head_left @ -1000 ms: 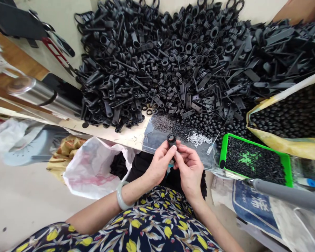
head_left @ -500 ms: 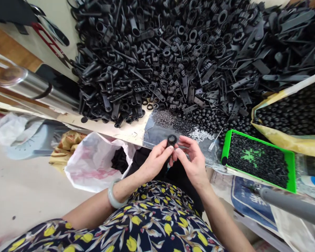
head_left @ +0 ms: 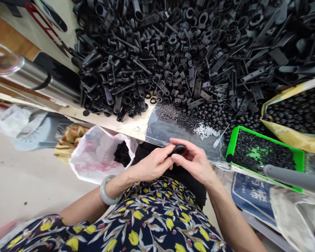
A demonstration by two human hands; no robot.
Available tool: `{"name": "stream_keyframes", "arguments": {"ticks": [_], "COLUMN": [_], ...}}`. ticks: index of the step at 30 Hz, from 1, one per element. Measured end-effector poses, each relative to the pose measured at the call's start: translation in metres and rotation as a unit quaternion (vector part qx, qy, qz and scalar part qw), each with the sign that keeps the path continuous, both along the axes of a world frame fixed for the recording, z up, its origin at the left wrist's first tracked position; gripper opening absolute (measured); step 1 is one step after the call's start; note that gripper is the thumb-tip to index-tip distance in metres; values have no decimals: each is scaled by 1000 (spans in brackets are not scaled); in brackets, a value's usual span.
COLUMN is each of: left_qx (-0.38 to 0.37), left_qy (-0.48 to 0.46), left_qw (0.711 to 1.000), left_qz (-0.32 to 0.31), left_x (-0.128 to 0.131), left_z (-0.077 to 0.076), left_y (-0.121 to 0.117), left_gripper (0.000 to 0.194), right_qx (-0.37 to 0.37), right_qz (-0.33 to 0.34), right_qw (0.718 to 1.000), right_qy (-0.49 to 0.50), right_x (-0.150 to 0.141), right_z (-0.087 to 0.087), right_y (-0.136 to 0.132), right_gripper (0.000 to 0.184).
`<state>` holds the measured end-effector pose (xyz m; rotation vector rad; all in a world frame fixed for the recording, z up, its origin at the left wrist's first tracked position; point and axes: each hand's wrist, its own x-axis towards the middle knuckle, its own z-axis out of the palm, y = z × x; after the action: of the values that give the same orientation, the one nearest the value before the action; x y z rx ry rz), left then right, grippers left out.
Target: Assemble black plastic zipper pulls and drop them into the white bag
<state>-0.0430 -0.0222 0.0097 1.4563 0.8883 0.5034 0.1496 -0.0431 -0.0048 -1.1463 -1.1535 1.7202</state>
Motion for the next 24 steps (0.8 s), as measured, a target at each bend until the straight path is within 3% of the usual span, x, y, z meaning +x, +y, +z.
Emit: {"name": "stream_keyframes", "arguments": {"ticks": [7, 16, 24], "left_qx": [28, 9, 45], "left_qy": [23, 76, 57], "left_qw": [997, 995, 995], "left_qz": [-73, -65, -70], "left_x": [-13, -10, -19], "left_z": [10, -5, 9], "left_y": [-2, -19, -5], "left_gripper": [14, 11, 21], "right_qx": [49, 66, 96], "right_qz": [20, 34, 7], "right_qw": [996, 993, 992], "right_qy": [-75, -93, -83], "right_x": [0, -6, -7], "right_z": [2, -10, -7], "right_y": [-9, -11, -4], "right_gripper": [37, 31, 40]}}
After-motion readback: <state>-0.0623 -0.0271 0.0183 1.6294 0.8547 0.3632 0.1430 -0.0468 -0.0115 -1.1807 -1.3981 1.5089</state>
